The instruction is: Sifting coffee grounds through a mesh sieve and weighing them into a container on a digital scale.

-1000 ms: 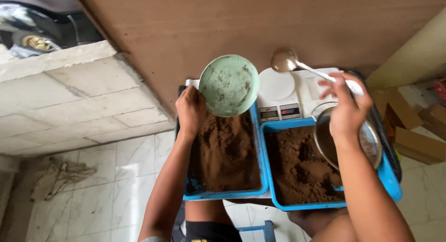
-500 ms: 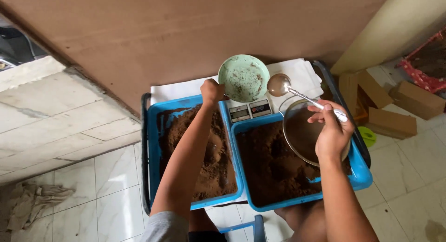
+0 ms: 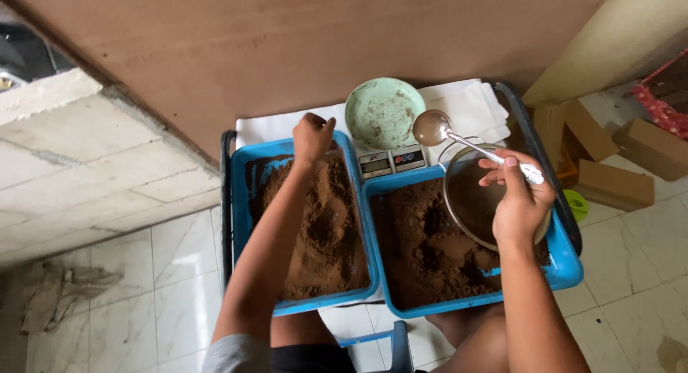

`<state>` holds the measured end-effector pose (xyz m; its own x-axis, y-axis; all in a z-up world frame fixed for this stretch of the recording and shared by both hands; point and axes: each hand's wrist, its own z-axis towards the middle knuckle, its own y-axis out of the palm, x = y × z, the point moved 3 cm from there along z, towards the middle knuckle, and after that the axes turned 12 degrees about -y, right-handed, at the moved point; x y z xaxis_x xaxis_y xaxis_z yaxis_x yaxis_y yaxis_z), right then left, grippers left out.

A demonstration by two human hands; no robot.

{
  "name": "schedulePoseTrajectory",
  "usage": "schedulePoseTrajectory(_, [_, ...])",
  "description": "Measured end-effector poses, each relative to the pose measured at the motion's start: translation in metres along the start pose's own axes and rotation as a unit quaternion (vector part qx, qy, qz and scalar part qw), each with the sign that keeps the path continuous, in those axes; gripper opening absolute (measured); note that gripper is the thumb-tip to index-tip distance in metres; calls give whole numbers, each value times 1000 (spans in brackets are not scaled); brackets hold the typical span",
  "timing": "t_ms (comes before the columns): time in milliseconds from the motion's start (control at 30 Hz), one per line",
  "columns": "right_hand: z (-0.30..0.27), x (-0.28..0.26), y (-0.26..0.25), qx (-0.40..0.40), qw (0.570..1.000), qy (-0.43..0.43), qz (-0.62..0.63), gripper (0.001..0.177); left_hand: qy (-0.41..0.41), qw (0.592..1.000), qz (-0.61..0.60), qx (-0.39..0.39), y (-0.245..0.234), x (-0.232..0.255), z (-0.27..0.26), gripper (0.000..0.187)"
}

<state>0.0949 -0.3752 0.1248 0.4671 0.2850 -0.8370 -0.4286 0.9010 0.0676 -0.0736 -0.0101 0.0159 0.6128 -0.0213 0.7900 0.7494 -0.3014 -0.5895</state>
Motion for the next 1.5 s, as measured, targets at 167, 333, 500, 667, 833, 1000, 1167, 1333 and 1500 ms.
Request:
schedulePoseTrajectory(167, [-5, -4, 3, -29, 999, -8, -16, 20, 71, 997, -37, 8, -101, -9, -48, 32])
schedulePoseTrajectory(333, [-6, -6, 0, -22, 999, -14, -20, 24, 117, 989, -13, 88, -181, -46, -88, 26])
schedulePoseTrajectory(500, [-4, 0, -6, -21, 999, -34, -12, 25, 141, 970, 19, 198, -214, -98, -115, 35])
schedulePoseTrajectory(667, [-2, 3, -9, -7, 999, -30, -26, 25, 96, 977, 17, 189, -205, -128, -126, 44])
schedulePoseTrajectory(833, [-4, 8, -13, -2, 999, -27, -43, 24, 73, 982, -3, 173, -194, -140, -129, 49])
schedulePoseTrajectory(1000, [-11, -1, -4, -93, 986, -98, -96, 22, 117, 976, 22, 185, -189, -144, -128, 46])
schedulePoseTrajectory(1167, [-15, -24, 11, -126, 973, -107, -162, 20, 139, 972, 46, 183, -190, -132, -136, 46])
schedulePoseTrajectory(1333, [-16, -23, 13, -148, 967, -126, -167, 22, 135, 973, 56, 178, -190, -123, -140, 48])
schedulePoseTrajectory(1500, [-10, 4, -4, -35, 987, -123, -98, 17, 295, 922, 164, 191, -169, -63, -165, 45])
